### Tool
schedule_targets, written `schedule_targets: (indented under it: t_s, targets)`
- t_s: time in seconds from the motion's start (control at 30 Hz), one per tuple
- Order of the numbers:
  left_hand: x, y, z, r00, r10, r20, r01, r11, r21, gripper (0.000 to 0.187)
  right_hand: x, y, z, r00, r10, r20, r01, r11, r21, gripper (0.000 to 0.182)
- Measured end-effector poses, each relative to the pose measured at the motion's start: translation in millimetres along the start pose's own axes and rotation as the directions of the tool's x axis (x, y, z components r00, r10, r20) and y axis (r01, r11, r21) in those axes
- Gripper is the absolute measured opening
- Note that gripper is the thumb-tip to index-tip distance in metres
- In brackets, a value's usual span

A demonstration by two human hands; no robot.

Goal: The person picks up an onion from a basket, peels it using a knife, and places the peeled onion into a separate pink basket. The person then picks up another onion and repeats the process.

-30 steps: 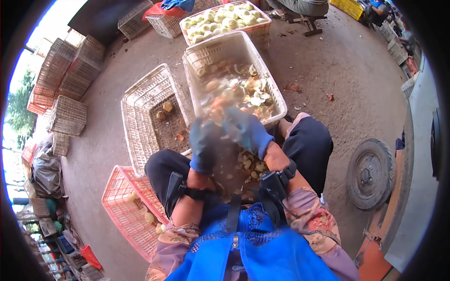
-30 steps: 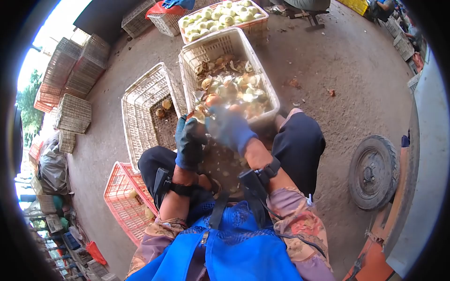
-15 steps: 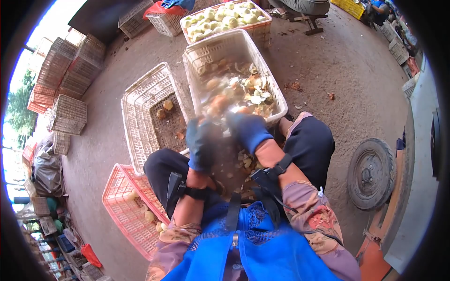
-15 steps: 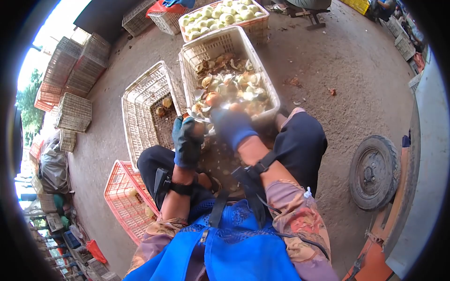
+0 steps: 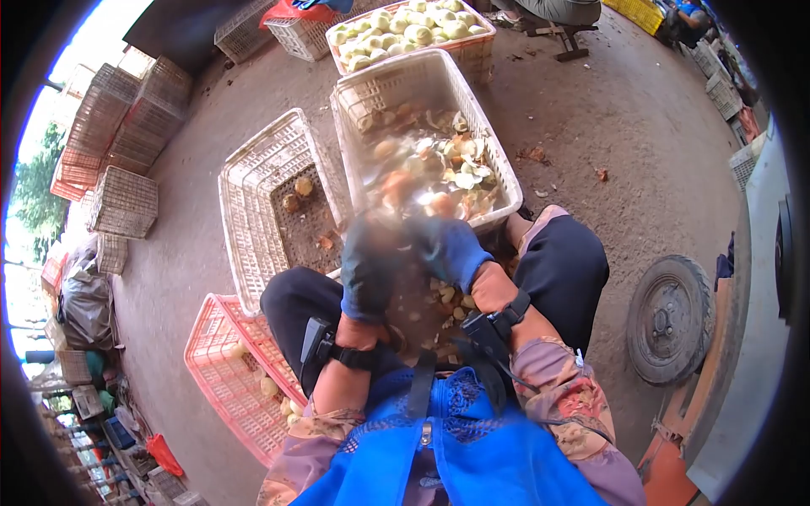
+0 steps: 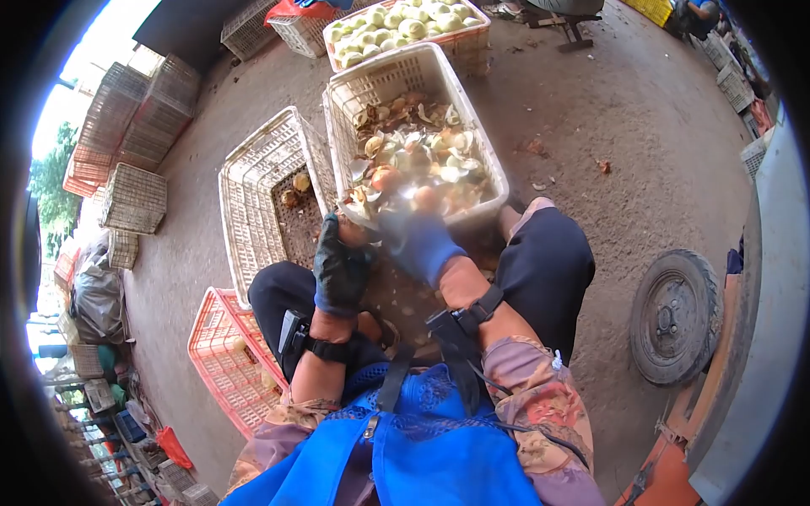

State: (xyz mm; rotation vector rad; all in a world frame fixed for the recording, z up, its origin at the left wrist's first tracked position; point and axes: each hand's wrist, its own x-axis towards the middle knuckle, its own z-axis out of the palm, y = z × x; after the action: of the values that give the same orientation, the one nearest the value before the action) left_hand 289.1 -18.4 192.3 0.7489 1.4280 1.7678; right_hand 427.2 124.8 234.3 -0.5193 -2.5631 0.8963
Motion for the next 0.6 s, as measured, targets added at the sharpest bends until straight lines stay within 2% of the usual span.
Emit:
schedule_targets:
  t_s: [0.03,0.1,0.13,0.17,0.2,0.33,0.4,0.43,0.47,0.5,0.53,0.57,0.6]
  targets:
    - [-1,14,13,1.0,-0.002,-0.001,0.002,1.0,0.0,0.029,-1,-1,-2,1.0,0.001,0.001,-0.001,1.0,0.0,0.016]
    - [-2,44,43,0.986,-0.124,-0.115,0.076,0.933,-0.351,0.023,0,-6,-10,0.998,-0.052,0.022,0.054,0.997,-0.061,0.017]
    - [2,35,37,0.985,-0.124,-0.117,0.076,0.933,-0.351,0.023,0,-6,-12,0.998,-0.053,0.024,0.055,0.997,-0.061,0.017]
    - [6,22,28,0.993,0.079,-0.091,-0.074,0.996,0.059,0.021,-1,-6,-13,0.998,-0.05,0.045,0.053,0.997,-0.062,0.017]
    - [8,9,19,0.968,0.251,0.017,-0.232,0.863,0.449,0.019,-2,-6,-15,0.997,-0.046,0.067,0.05,0.997,-0.064,0.018]
    - [10,15,19,0.989,0.142,0.045,-0.148,0.896,0.419,0.023,-5,-6,-22,0.995,-0.062,0.081,0.068,0.995,-0.074,0.017]
    - [10,0,6,0.999,0.02,0.038,-0.022,0.999,0.048,0.032,-1,0,-26,0.984,-0.146,0.098,0.165,0.958,-0.234,0.016]
    - [8,6,12,0.999,0.017,0.041,-0.019,0.999,0.046,0.032,7,6,-30,0.985,-0.141,0.098,0.16,0.959,-0.235,0.016]
    - [5,19,21,0.999,0.016,0.036,-0.016,1.0,-0.002,0.037,18,13,-36,0.981,0.12,0.151,-0.065,0.943,-0.327,0.021]
    - [3,27,29,0.999,0.019,0.029,-0.017,0.999,-0.048,0.042,26,18,-40,0.912,0.372,0.174,-0.271,0.863,-0.426,0.027]
    - [2,28,34,0.999,0.022,0.033,-0.02,0.999,-0.047,0.042,26,24,-38,0.913,0.372,0.169,-0.273,0.863,-0.426,0.027]
    - [0,28,39,0.999,0.037,0.011,-0.038,0.997,0.063,0.047,25,32,-35,0.926,0.378,0.015,-0.372,0.917,-0.146,0.027]
    - [-3,29,41,0.998,0.057,-0.018,-0.054,0.984,0.172,0.052,25,40,-31,0.903,0.411,-0.125,-0.392,0.907,0.152,0.027]
